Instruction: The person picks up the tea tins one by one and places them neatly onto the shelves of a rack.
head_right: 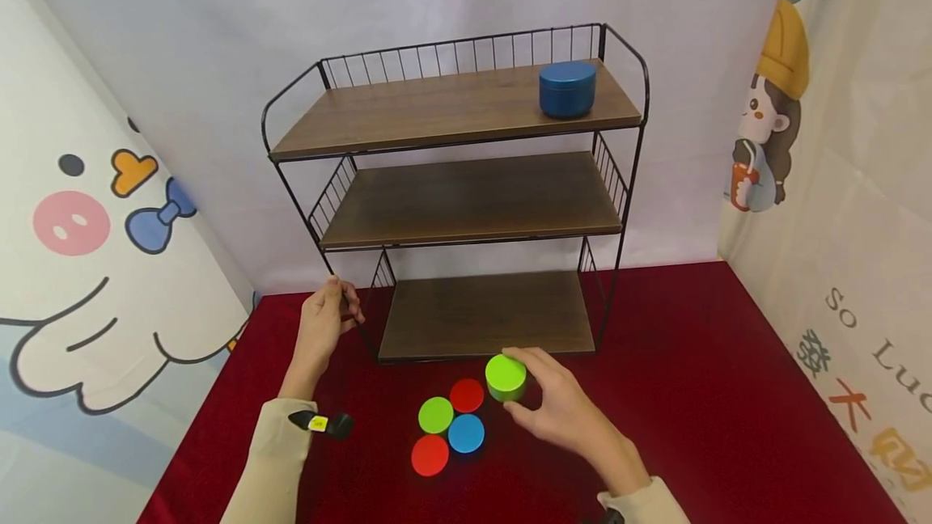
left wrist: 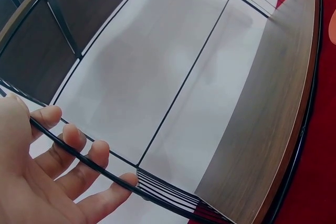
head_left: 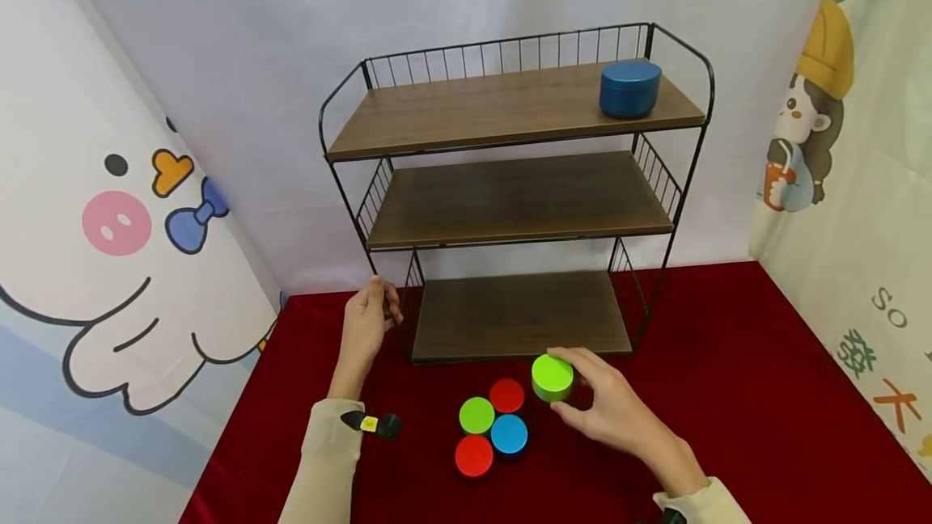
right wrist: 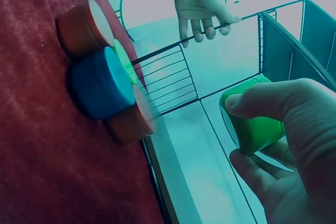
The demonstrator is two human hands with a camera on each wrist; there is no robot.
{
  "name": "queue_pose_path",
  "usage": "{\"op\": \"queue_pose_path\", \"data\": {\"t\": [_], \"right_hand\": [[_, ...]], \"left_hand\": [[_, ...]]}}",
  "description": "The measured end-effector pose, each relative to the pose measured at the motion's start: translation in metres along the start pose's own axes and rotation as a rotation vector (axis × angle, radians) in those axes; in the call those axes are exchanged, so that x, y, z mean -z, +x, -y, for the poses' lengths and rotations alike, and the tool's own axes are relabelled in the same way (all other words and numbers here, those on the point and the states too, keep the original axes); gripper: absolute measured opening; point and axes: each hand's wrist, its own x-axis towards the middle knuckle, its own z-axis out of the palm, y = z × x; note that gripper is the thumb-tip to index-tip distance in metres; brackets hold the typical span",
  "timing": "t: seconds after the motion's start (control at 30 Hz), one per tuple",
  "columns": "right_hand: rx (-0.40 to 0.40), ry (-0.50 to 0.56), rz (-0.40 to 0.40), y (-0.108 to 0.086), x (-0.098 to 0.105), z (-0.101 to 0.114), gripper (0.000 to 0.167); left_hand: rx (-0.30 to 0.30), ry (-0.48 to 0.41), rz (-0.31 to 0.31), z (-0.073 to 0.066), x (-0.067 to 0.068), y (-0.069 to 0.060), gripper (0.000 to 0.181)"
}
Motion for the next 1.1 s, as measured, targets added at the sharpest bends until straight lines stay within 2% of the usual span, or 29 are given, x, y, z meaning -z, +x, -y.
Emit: {"op": "queue_pose_path", "data": {"t": [0.43, 0.7, 1.1], "right_hand": [[-0.003, 0.069, -0.048, 0.015, 0.009, 0.013, 0.071], [0.02, 0.087, -0.061, 0.026, 0.016, 0.02, 0.072], [0.138, 0.044, -0.116, 0.046, 0.028, 0.03, 0.073]], "left_hand": [[-0.009, 0.002, -0.007, 0.005, 0.0, 0.002, 0.061], [0.007, -0.013, 0.005, 0.001, 0.0, 0.001, 0.056], [0.024, -0.011, 0.002, -0.001, 0.0, 0.001, 0.056]]}}
